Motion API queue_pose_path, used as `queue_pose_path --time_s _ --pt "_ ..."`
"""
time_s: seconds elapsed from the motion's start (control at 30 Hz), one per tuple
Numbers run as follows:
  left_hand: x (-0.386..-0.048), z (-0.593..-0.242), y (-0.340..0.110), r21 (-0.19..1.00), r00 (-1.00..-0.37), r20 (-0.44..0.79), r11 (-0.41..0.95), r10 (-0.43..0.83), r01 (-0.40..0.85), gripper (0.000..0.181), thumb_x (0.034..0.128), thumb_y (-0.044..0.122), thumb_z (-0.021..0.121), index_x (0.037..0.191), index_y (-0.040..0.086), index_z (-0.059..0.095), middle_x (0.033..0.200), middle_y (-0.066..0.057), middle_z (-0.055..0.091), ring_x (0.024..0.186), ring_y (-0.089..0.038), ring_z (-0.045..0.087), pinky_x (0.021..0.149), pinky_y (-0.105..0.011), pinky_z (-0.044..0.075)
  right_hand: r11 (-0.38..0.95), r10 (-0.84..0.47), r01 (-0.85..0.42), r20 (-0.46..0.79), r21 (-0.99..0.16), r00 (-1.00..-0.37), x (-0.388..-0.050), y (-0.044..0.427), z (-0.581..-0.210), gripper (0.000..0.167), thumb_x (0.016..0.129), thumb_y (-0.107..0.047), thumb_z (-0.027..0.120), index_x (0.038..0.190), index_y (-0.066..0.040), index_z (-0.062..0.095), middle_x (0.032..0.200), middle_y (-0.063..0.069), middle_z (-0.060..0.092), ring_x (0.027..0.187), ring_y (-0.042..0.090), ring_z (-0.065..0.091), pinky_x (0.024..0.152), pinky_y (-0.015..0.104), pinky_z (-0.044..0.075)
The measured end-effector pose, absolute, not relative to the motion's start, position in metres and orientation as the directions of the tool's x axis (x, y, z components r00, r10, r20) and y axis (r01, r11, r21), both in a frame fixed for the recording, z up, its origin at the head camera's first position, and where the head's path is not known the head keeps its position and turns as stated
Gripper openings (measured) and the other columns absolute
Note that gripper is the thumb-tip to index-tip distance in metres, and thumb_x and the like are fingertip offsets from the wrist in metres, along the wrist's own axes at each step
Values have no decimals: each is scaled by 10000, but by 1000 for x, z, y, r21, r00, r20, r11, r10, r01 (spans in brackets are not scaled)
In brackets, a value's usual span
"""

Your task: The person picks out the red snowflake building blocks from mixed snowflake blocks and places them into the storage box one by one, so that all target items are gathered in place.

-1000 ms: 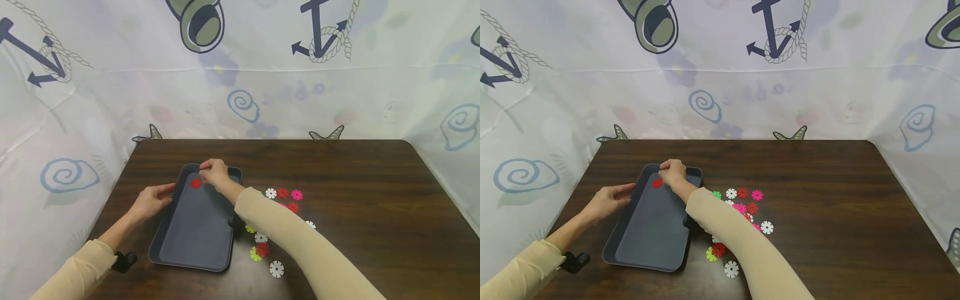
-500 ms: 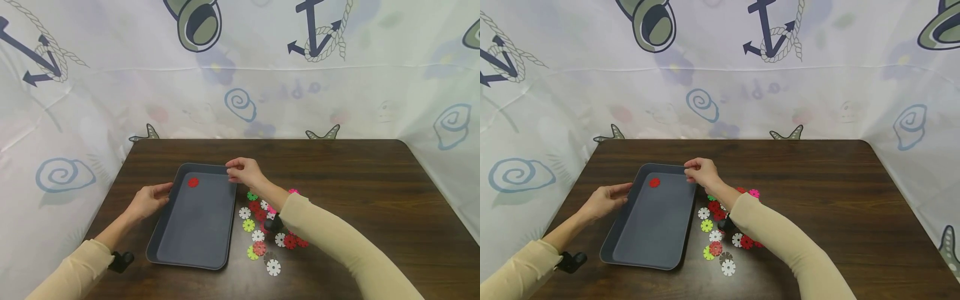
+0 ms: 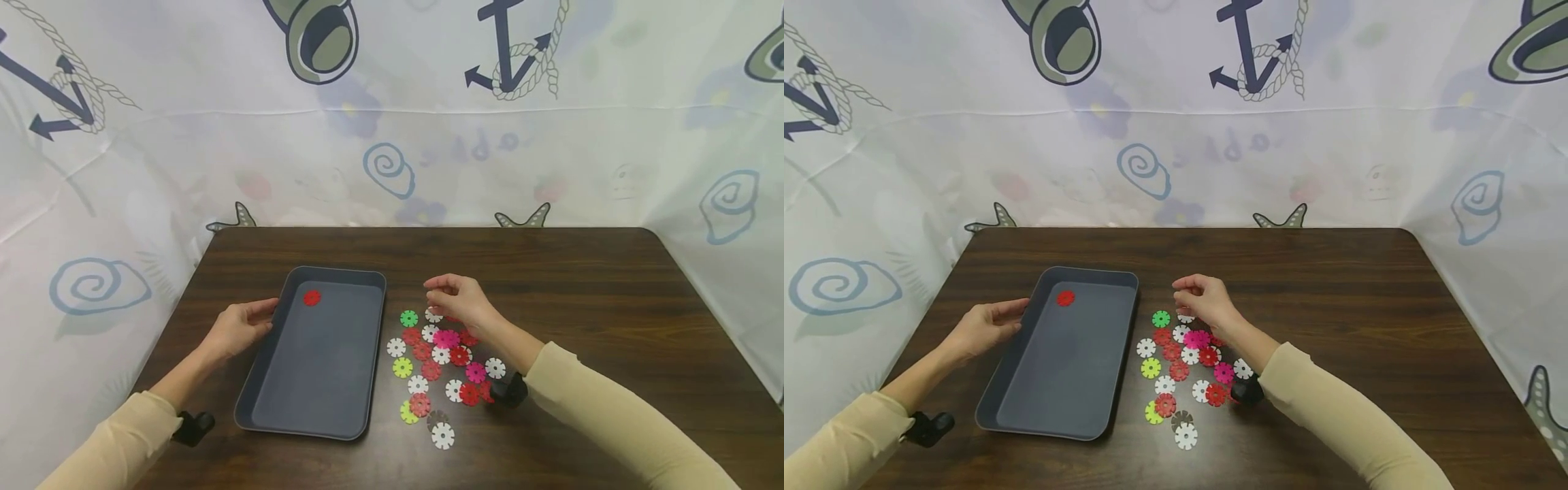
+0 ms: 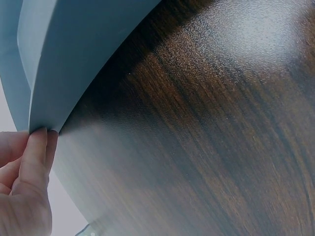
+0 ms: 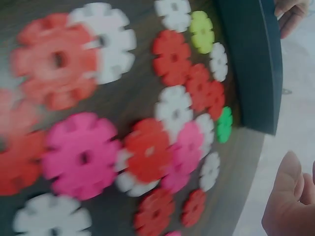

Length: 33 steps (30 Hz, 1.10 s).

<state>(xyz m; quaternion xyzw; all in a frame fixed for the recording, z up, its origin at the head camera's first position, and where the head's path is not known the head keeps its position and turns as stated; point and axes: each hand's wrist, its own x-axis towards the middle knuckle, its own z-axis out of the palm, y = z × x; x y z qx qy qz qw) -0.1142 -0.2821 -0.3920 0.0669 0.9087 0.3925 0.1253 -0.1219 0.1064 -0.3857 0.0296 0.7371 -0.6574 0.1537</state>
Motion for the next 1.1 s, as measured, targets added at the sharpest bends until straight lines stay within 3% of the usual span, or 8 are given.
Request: queue_pose_path --time_s 0.4,0.73,0.93,1.1 --pt "-115 -392 -279 739 -963 -167 674 213 21 475 882 -21 552 1336 -105 440 1313 -277 498 1113 -392 577 783 -288 548 105 -130 267 -280 -958 -951 -104 156 -401 364 908 -23 581 1220 141 493 940 89 589 822 155 655 805 341 548" --pt "-116 -392 -278 753 -961 -173 658 216 12 483 885 -36 545 1345 -115 419 1317 -300 486 1123 -407 565 788 -280 547 166 -106 274 -294 -947 -950 -93 178 -412 350 913 -19 573 1213 145 496 1162 311 571 882 203 656 794 332 553" --pt "-115 -390 -277 741 -961 -176 671 212 12 480 887 -26 548 1342 -112 425 1315 -293 491 1132 -403 561 786 -282 546 225 -104 258 -286 -940 -952 -92 182 -417 330 908 -30 587 1192 125 523 1091 264 598 893 219 652 810 353 550" --pt "-114 -388 -277 740 -958 -176 672 226 22 489 893 -26 543 1355 -111 407 1322 -302 482 1138 -412 554 796 -306 547 276 -106 225 -262 -934 -959 -91 183 -425 302 887 -4 604 1149 132 545 994 175 627 845 172 642 762 305 562"
